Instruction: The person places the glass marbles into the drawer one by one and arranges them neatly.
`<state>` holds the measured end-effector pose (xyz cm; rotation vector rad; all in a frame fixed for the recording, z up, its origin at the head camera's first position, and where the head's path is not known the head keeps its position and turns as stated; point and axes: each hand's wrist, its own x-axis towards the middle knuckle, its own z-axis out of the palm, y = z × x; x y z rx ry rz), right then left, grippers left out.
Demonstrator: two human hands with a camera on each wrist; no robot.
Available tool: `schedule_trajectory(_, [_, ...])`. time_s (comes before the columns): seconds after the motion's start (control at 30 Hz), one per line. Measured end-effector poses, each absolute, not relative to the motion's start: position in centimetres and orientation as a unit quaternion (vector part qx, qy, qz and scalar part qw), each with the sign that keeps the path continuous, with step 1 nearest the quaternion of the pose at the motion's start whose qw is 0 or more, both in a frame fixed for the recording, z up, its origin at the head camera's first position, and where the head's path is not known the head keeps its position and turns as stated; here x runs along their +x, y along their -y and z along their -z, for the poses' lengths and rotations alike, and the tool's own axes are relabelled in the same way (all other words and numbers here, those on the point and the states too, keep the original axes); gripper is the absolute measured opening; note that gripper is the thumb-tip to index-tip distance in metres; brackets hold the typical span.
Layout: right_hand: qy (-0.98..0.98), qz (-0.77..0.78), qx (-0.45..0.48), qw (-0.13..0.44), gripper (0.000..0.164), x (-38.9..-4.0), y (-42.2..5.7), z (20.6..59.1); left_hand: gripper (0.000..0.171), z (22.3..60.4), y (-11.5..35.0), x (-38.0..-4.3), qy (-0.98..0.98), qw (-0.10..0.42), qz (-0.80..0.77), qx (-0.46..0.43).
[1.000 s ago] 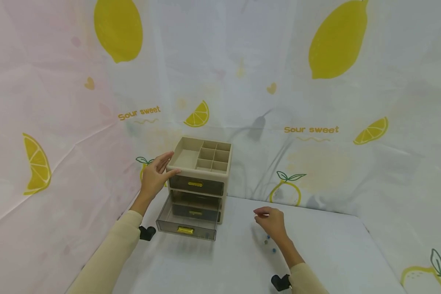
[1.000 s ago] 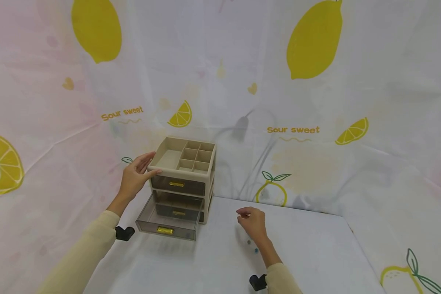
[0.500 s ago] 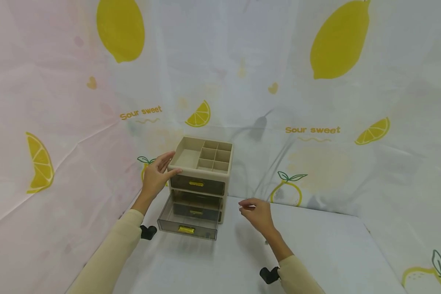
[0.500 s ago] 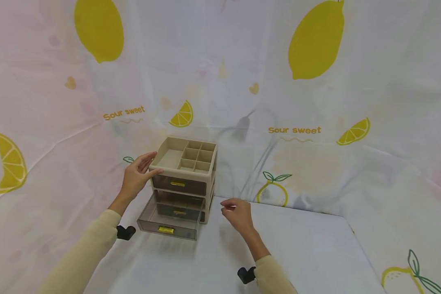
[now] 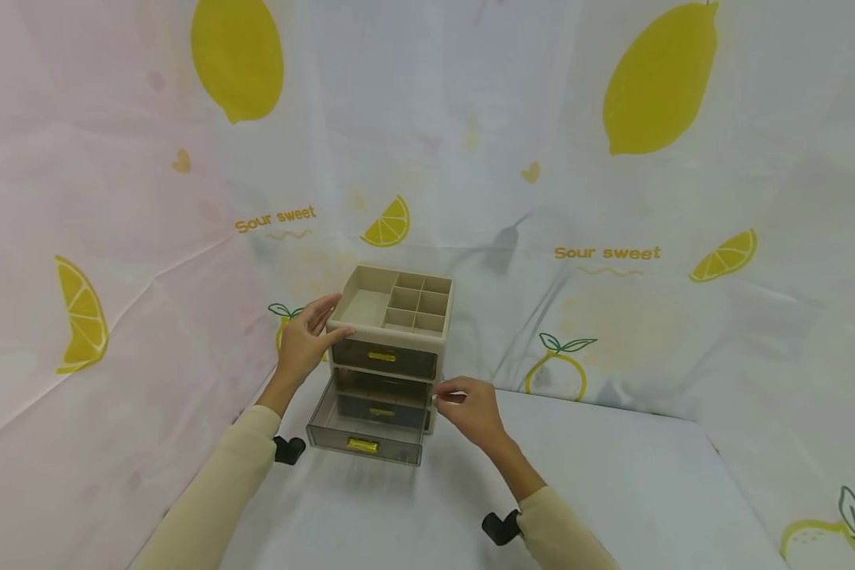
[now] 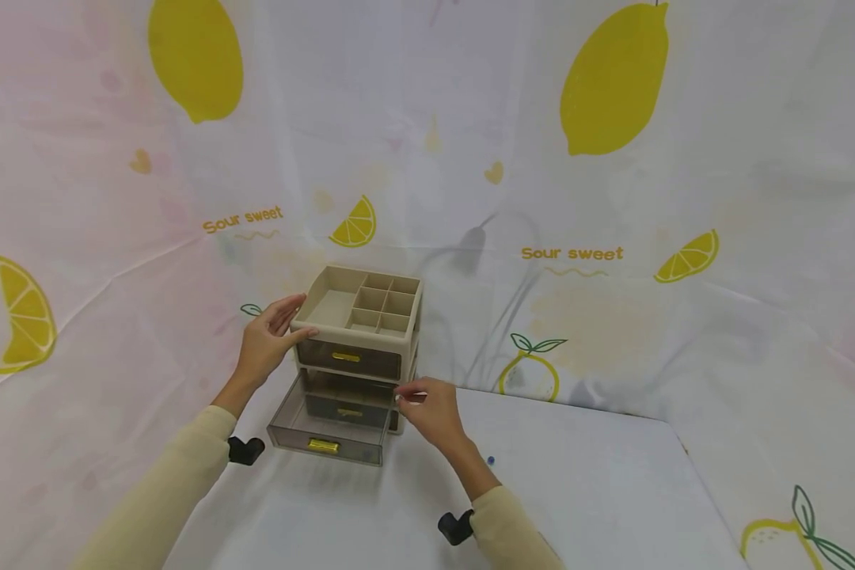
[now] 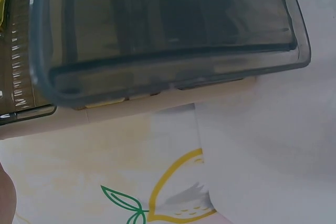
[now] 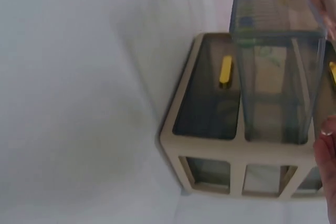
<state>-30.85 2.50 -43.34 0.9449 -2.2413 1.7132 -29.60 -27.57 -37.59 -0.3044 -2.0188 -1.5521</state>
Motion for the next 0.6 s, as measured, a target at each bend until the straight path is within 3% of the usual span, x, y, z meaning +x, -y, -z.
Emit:
schedule_trajectory(0.17, [0.741,-0.579,0.337,0.047,0.011,-28.9,-1.1,41.4,0.063,37.5,27.5,-29.5,0.756,0.287,0.577,-0.113])
schedule_trajectory(0.6, [0.737,-0.558,0.381,-0.017,0.01,-30.0,3.1,44.3,0.064,37.8,27.7,-29.6,0.751,0.289,0.582,-0.117])
